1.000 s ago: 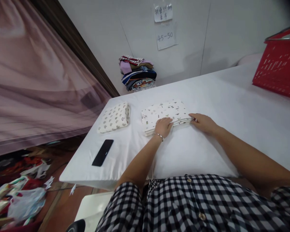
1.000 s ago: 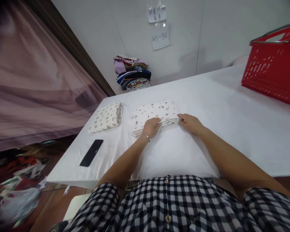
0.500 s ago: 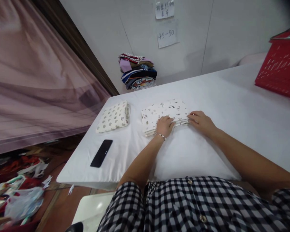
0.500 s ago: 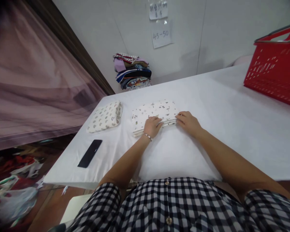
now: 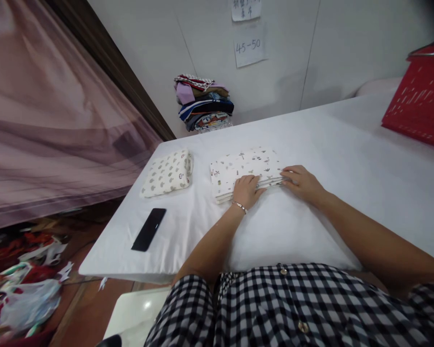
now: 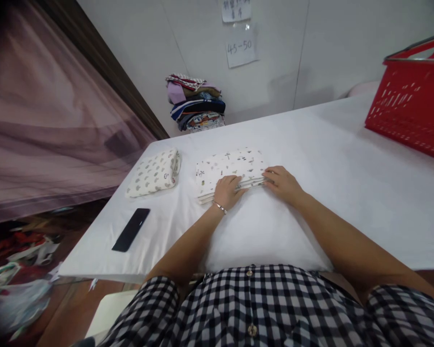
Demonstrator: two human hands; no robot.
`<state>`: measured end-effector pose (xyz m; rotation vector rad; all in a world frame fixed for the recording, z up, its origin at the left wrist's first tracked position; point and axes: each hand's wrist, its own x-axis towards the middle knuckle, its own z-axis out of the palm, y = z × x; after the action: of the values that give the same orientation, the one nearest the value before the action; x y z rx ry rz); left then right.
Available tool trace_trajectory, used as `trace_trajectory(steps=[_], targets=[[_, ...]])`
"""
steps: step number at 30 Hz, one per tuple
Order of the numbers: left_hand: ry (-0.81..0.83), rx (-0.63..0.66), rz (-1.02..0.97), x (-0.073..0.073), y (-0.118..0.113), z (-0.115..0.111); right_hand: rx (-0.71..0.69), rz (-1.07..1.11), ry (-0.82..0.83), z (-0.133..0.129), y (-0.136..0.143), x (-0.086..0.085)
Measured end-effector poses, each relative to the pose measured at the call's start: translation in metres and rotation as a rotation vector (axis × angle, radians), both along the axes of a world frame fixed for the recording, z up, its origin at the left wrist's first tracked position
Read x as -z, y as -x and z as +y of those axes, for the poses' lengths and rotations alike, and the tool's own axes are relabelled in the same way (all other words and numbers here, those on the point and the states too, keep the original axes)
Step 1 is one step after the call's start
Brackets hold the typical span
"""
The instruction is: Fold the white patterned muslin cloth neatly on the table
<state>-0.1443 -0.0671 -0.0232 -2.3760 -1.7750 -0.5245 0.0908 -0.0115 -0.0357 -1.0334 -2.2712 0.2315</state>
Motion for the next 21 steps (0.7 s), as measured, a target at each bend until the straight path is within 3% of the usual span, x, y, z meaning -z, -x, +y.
trace_trajectory(steps=[21], targets=[[0.021, -0.051, 0.051, -0.0016, 0.0064, 0.0005, -0.007, 0.005, -0.004, 0.0076, 0.0094, 0.0039]])
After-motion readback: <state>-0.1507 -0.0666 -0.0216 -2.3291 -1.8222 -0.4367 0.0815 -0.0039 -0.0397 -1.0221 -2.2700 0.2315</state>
